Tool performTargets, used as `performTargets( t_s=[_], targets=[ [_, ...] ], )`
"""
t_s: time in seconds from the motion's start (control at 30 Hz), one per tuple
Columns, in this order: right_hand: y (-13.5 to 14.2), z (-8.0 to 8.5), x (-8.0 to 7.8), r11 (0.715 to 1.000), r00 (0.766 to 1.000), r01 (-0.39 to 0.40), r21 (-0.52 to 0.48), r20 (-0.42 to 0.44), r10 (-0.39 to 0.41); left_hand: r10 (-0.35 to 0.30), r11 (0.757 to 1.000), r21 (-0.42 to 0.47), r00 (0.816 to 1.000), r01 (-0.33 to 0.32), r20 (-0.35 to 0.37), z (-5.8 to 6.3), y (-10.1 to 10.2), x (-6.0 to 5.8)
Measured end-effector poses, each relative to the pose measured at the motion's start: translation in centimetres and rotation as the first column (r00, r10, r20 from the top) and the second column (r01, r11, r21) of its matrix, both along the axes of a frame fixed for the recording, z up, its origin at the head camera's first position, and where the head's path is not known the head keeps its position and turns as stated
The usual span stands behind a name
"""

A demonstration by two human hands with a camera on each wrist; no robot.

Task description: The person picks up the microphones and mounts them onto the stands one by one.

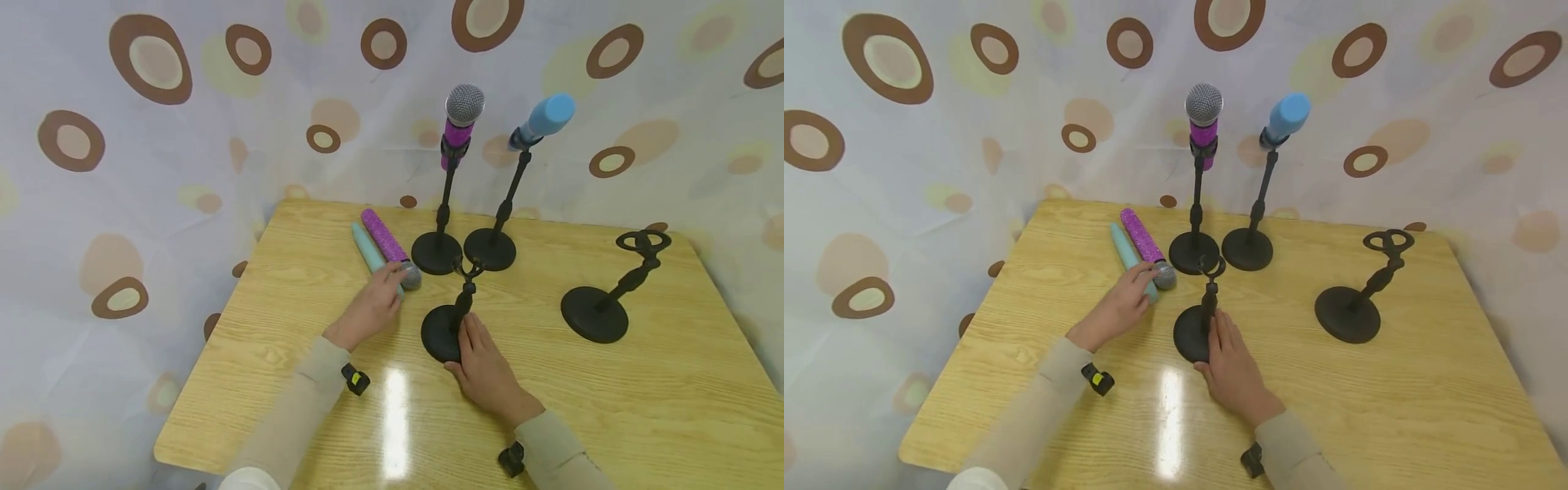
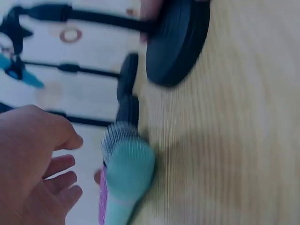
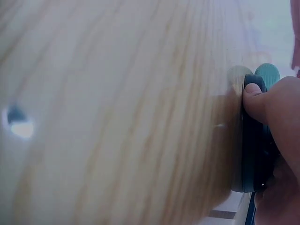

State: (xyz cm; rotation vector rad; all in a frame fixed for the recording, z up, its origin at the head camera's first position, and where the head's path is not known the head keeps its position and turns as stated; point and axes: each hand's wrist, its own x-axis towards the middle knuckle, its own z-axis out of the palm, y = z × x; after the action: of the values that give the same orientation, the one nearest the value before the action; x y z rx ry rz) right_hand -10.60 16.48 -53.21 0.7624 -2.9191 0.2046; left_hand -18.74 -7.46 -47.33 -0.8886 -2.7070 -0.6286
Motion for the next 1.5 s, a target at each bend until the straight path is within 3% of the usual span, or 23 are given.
performTargets(
  t_s=[0.03,0.1,0.2,0.27,0.33,0.47,0.57,0.63,0.83,0.97,1.23,1.5],
  targets=[
    [0.0,0.1,0.0,1.000,1.000,0.004,-0.004,0.010,-0.004,0.017,1.000,-0.020,0.999,-0.017,-0.036,-0.5,-0.7,-0.9],
    [0.0,0.2,0.0,1.000,0.999,0.013,-0.013,0.034,-0.013,0.047,0.995,-0.083,0.998,-0.050,-0.039,-0.7,-1.6,-1.9],
    [-0.1,0.3,0.1,0.999,0.998,0.022,-0.027,0.056,-0.021,0.081,0.974,-0.214,0.997,-0.077,0.011,-1.1,-2.6,-2.6],
    [-0.1,0.2,0.2,0.999,0.998,0.019,-0.038,0.055,-0.017,0.116,0.957,-0.273,0.992,-0.099,0.045,-1.1,-2.8,-2.5],
    [-0.1,0.2,0.3,0.999,1.000,0.011,-0.050,0.027,-0.010,0.141,0.943,-0.304,0.990,-0.133,0.005,-1.5,-2.9,-2.6],
    [-0.1,0.0,0.2,0.998,1.000,0.003,-0.060,-0.028,-0.004,0.159,0.937,-0.287,0.975,-0.199,-0.155,-2.0,-2.6,-2.8],
    [-0.1,0.1,0.2,0.996,0.999,0.000,-0.084,-0.037,-0.004,0.162,0.936,-0.279,0.965,-0.217,-0.206,-1.9,-2.4,-2.9],
    [0.0,0.2,0.2,0.995,0.999,0.000,-0.098,-0.032,-0.003,0.168,0.930,-0.294,0.966,-0.222,-0.197,-1.8,-2.3,-2.9],
    [0.0,0.2,0.3,0.997,1.000,0.019,-0.079,0.004,-0.018,0.171,0.914,-0.359,0.982,-0.188,-0.079,-1.8,-2.2,-2.7],
    [-0.1,0.2,0.4,0.995,1.000,0.025,-0.099,0.000,-0.025,0.166,0.927,-0.328,0.983,-0.182,-0.074,-2.1,-2.3,-2.4],
    [-0.7,0.2,0.4,0.995,0.997,0.069,-0.067,-0.014,-0.070,0.131,0.976,-0.160,0.987,-0.144,-0.092,-3.0,-3.4,-1.6],
    [-0.8,0.0,0.4,0.996,0.997,0.071,-0.063,-0.011,-0.071,0.128,0.991,-0.031,0.983,-0.133,-0.130,-2.1,-3.5,-1.1]
  ],
)
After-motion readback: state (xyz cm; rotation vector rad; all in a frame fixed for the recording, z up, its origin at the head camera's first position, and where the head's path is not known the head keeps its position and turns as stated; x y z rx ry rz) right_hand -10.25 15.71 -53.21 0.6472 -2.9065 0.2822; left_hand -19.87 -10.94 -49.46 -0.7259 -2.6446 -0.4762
